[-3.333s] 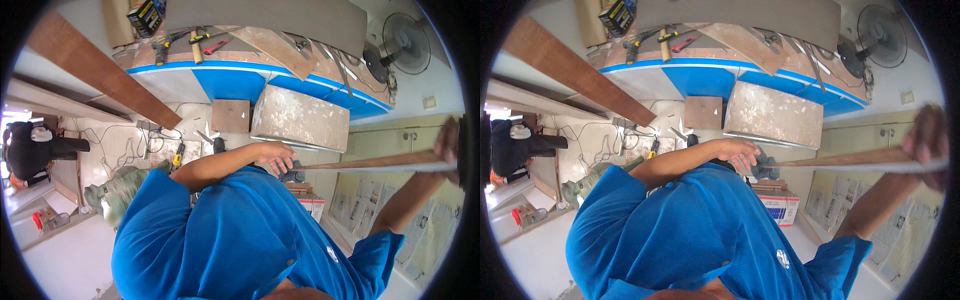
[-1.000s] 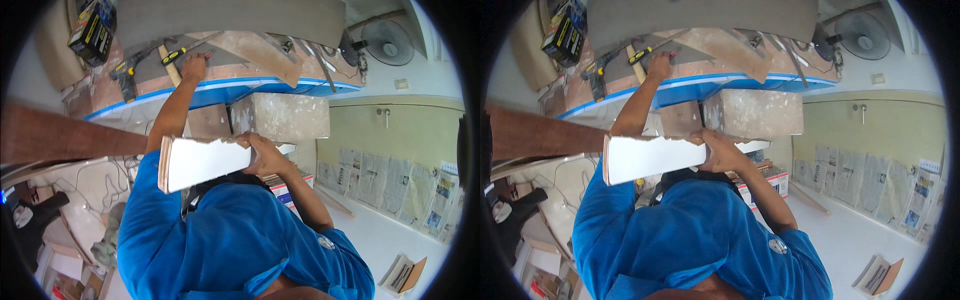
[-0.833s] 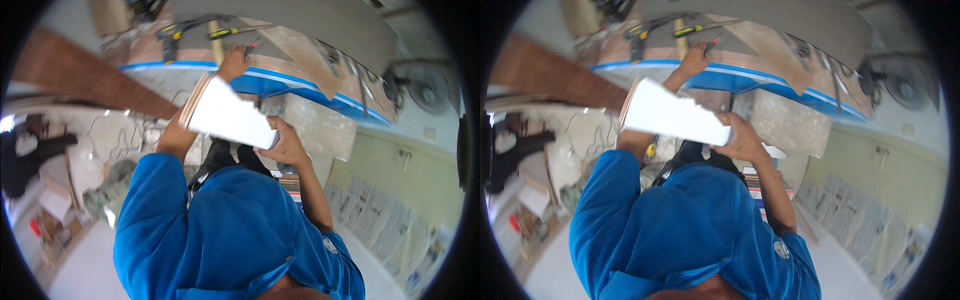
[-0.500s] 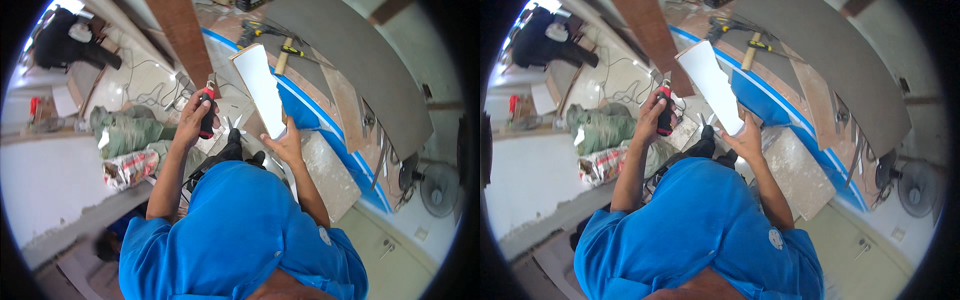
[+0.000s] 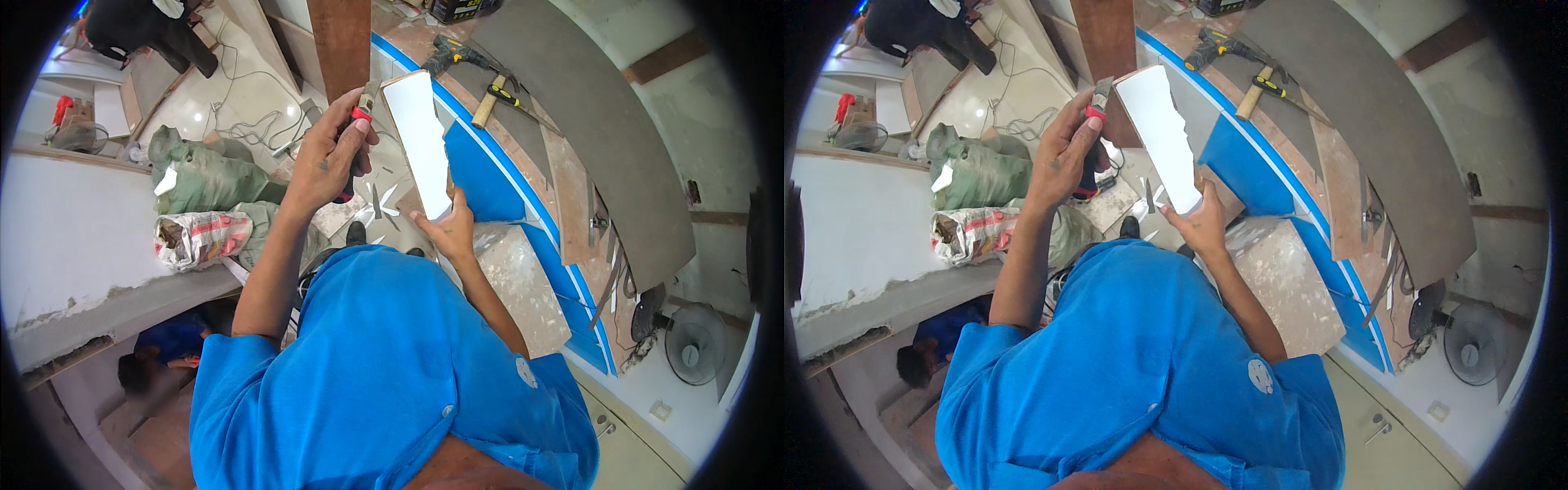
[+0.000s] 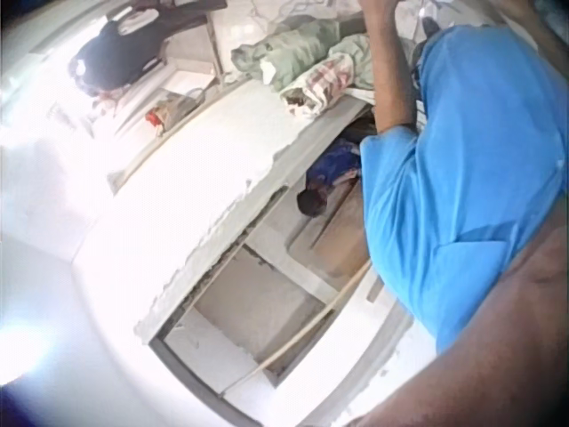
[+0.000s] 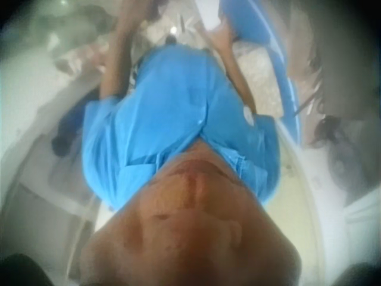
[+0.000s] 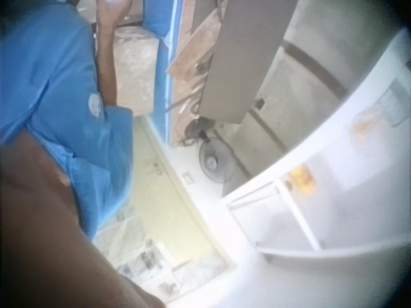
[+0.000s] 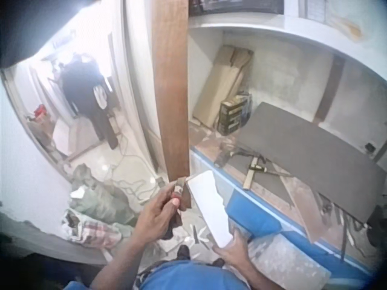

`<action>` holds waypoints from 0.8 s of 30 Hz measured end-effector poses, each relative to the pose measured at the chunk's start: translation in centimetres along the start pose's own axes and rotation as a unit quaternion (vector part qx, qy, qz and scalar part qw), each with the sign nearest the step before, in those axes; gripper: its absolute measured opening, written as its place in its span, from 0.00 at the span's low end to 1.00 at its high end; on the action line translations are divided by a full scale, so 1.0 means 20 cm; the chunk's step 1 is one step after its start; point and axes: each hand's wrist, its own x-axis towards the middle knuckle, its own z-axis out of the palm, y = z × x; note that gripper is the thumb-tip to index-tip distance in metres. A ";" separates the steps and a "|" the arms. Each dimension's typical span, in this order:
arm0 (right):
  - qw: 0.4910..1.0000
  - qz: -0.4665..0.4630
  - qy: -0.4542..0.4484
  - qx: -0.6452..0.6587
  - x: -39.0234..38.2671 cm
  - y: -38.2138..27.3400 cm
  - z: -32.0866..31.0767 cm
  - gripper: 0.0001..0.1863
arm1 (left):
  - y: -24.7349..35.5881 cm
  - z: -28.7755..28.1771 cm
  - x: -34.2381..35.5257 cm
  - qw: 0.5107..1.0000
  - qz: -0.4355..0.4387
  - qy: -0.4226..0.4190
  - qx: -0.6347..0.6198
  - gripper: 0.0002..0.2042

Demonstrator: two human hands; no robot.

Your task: The person measures and cuts a long white wooden strip using a utility knife and a straight edge. They repeatedly align the strip, score it, and snap off sections, then trim the edges.

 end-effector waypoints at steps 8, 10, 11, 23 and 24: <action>0.999 0.020 0.022 -0.040 -0.05 -0.03 0.18 0.36 | -0.07 -0.24 0.03 0.998 -0.010 -0.058 0.012 0.22; 0.999 0.008 0.024 -0.027 -0.05 -0.03 0.21 0.36 | -0.09 -0.28 0.03 0.998 -0.007 -0.064 0.009 0.22; 0.999 0.027 0.025 -0.037 -0.05 -0.04 0.22 0.36 | -0.09 -0.29 0.04 0.998 -0.008 -0.067 0.007 0.22; 0.998 0.019 0.038 -0.054 -0.04 -0.01 0.34 0.35 | -0.17 -0.43 0.03 0.996 -0.023 -0.083 -0.031 0.22; 0.998 0.017 0.037 -0.052 -0.04 -0.01 0.35 0.35 | -0.18 -0.43 0.03 0.996 -0.024 -0.086 -0.029 0.22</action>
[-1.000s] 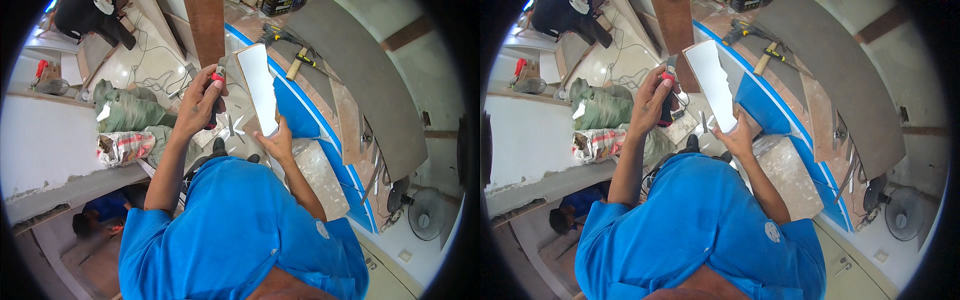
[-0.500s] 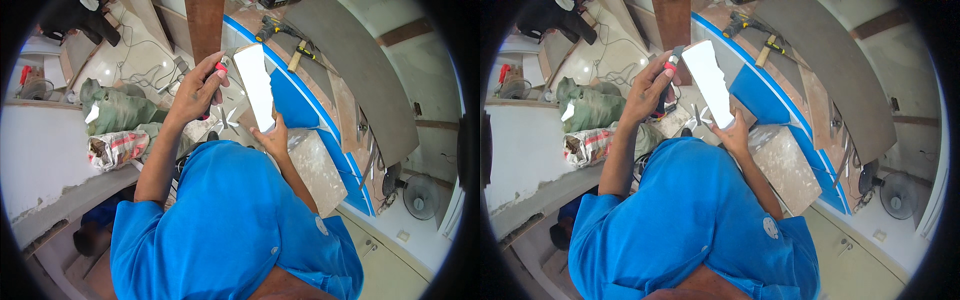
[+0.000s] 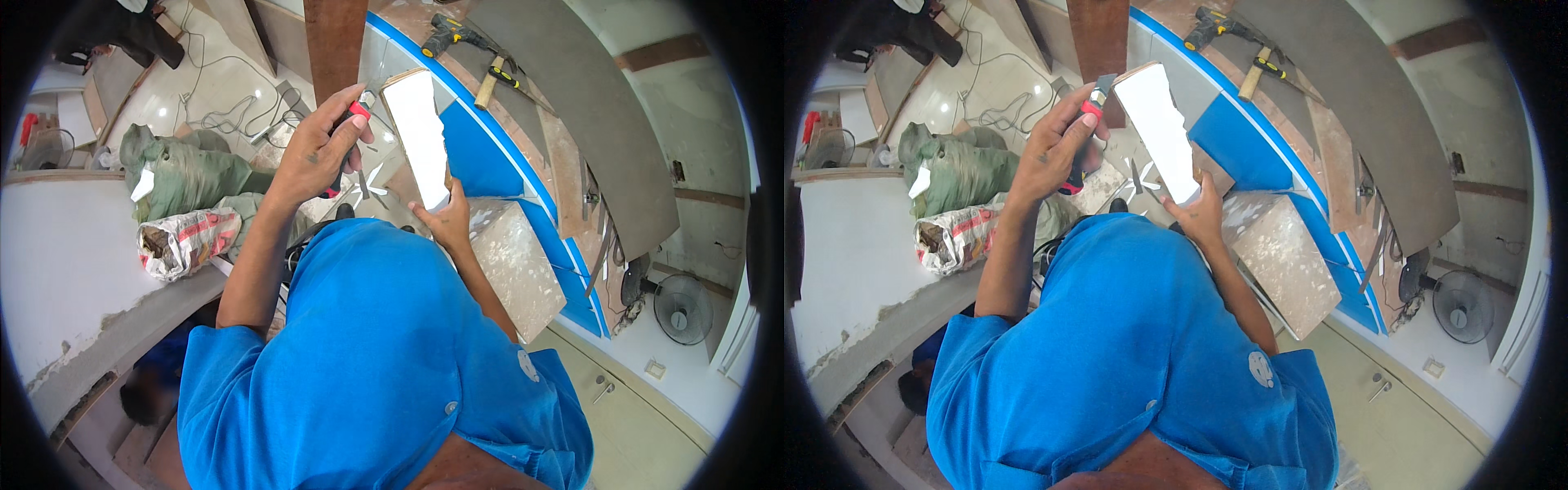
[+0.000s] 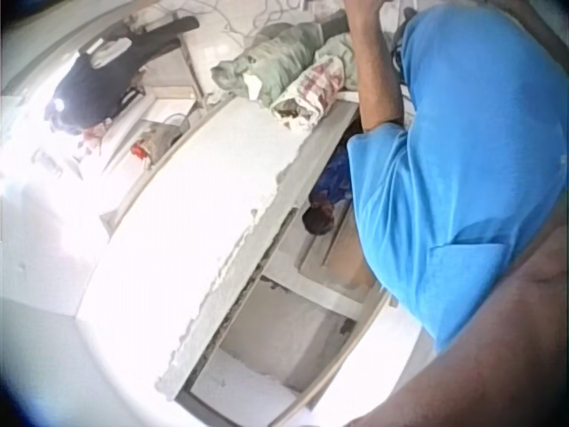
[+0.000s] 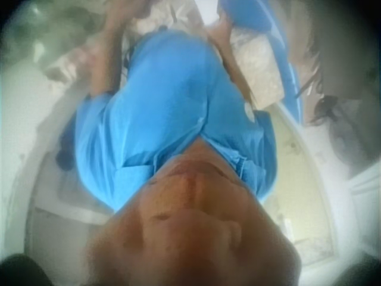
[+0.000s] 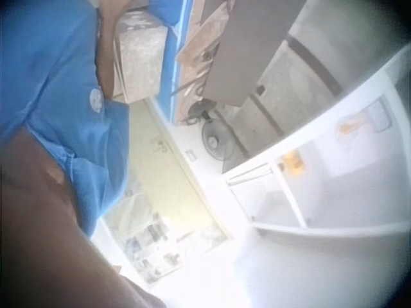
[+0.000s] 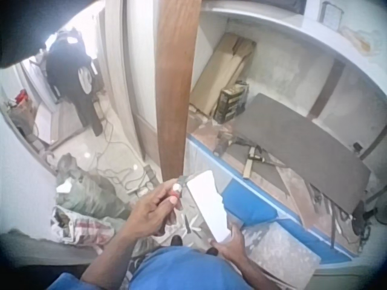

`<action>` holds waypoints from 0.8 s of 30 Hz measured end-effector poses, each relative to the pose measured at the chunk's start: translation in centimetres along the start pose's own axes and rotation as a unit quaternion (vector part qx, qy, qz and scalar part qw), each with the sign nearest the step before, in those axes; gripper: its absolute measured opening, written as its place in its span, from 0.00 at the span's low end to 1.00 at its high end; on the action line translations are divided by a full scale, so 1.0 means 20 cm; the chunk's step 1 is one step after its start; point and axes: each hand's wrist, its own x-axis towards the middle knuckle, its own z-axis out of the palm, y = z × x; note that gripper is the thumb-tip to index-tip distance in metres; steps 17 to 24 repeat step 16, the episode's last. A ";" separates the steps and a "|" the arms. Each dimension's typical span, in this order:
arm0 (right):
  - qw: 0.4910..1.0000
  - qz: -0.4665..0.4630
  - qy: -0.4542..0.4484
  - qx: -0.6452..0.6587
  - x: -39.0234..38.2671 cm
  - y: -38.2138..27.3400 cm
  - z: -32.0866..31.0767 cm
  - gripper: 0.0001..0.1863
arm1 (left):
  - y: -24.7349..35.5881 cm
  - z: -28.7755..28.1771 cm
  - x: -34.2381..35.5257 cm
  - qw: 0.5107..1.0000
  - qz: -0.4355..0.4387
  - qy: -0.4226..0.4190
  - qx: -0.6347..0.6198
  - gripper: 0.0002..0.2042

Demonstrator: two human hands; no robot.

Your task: The person measures and cuts a long white wooden strip using a utility knife and a straight edge. They repeatedly align the strip, score it, and snap off sections, then trim the edges.

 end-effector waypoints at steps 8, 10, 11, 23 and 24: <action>1.000 0.019 -0.011 -0.006 0.00 -0.02 -0.01 0.35 | -0.03 0.01 -0.02 1.000 0.012 0.015 0.005 0.23; 1.000 0.009 -0.010 -0.003 0.00 -0.02 -0.01 0.34 | -0.02 0.01 -0.02 1.000 0.004 0.014 0.017 0.23; 1.000 0.010 -0.011 -0.002 0.00 -0.02 -0.01 0.35 | -0.02 0.00 -0.02 1.000 0.000 0.013 0.024 0.23; 1.000 0.001 -0.012 0.000 -0.01 -0.01 -0.02 0.35 | 0.00 0.01 -0.03 0.999 -0.001 0.008 0.034 0.24; 1.000 0.001 -0.012 0.000 -0.01 -0.01 -0.02 0.35 | 0.00 0.01 -0.03 0.999 -0.001 0.008 0.034 0.24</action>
